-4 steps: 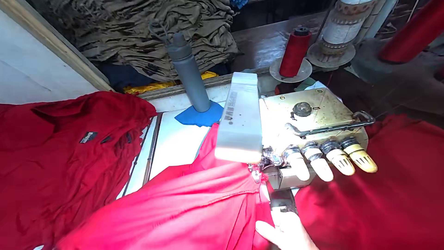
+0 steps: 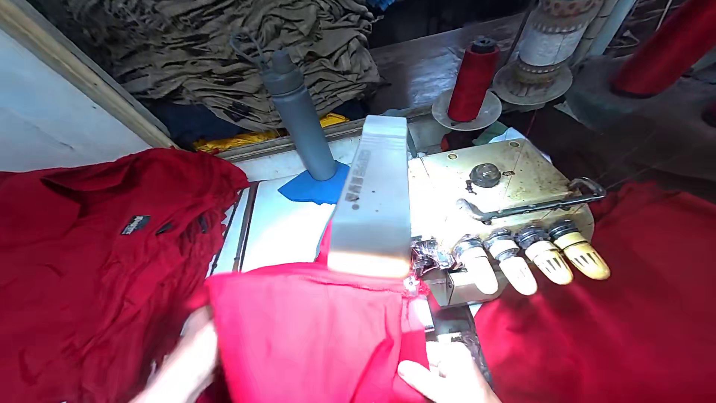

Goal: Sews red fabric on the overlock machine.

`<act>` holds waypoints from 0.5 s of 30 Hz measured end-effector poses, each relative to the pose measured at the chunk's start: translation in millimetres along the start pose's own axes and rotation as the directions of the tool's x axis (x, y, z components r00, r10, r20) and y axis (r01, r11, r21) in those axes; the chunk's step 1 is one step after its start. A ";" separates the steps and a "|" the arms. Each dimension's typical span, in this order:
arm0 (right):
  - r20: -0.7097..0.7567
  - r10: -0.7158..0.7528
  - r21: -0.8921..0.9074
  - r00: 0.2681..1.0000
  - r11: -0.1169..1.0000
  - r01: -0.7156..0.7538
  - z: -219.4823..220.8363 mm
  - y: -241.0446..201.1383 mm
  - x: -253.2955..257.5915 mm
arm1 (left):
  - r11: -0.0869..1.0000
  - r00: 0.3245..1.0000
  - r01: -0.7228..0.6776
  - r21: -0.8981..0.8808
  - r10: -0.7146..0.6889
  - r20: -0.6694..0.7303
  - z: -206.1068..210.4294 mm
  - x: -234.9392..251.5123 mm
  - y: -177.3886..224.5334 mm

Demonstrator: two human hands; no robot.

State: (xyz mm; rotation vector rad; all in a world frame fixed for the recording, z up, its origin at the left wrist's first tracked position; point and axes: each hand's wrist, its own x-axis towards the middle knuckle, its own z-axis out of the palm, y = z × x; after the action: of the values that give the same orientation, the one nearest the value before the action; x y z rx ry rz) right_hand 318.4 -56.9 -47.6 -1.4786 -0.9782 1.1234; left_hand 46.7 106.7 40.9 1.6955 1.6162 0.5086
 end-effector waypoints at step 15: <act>0.157 -0.092 0.006 0.983 0.996 0.092 -5.2 5.0 -12.4 | 0.635 0.611 -0.571 0.520 0.752 -0.247 85.1 -17.2 23.4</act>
State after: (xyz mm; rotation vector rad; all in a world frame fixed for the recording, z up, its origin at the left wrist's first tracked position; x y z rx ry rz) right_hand 320.6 -70.8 -50.1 -1.3473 -1.1451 1.1854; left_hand 121.5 71.5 5.4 2.6955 1.3533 1.0733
